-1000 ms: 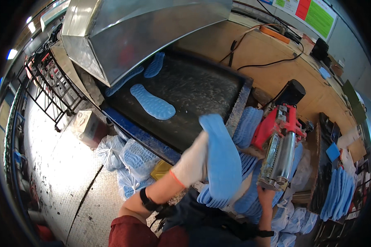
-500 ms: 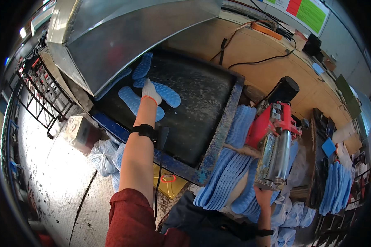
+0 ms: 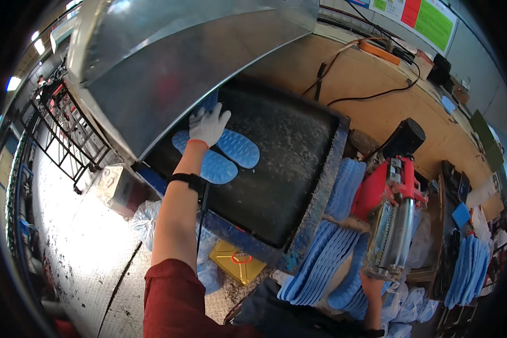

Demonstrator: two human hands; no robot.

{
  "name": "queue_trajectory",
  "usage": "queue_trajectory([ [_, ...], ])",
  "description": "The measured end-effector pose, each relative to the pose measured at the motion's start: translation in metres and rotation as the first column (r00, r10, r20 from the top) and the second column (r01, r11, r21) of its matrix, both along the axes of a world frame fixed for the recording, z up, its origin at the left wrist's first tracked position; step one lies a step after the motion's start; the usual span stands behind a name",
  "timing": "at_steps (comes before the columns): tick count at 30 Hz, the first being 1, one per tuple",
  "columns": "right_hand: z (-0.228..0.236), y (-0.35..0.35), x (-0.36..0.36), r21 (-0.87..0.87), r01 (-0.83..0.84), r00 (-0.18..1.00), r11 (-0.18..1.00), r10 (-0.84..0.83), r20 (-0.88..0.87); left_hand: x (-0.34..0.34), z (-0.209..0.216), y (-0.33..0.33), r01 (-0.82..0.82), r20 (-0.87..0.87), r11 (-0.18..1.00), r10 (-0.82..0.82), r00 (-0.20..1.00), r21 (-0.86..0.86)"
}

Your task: The recorder applies adhesive to blue shoe insoles using a roller machine and organizes them into stacks.

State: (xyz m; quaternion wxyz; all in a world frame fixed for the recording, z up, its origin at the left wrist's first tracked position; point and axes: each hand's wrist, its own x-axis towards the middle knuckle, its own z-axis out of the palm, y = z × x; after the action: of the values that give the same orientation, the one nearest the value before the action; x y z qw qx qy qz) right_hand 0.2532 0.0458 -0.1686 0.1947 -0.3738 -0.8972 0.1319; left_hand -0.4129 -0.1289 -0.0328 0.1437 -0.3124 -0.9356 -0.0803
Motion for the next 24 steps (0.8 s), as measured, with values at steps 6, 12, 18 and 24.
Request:
queue_trajectory([
  [6,0.014,-0.003,0.001,-0.098,0.098,0.980,0.990,-0.079,0.181,-0.043,-0.004,0.042,-0.075,0.170,0.972,0.114,0.979,-0.221],
  [12,0.018,-0.006,0.002,-0.205,0.097,0.977,0.974,-0.054,0.208,-0.062,-0.004,0.038,-0.186,0.239,0.953,0.243,0.940,-0.237],
  [18,-0.006,0.018,0.032,-0.422,0.083,0.996,0.903,-0.067,0.054,-0.077,-0.008,-0.011,0.039,0.072,0.953,-0.064,0.995,0.301],
  [24,0.008,0.016,0.045,-0.748,-0.251,0.550,0.614,-0.546,-0.632,-0.031,0.005,-0.116,-0.328,0.263,0.679,0.202,0.943,0.656],
])
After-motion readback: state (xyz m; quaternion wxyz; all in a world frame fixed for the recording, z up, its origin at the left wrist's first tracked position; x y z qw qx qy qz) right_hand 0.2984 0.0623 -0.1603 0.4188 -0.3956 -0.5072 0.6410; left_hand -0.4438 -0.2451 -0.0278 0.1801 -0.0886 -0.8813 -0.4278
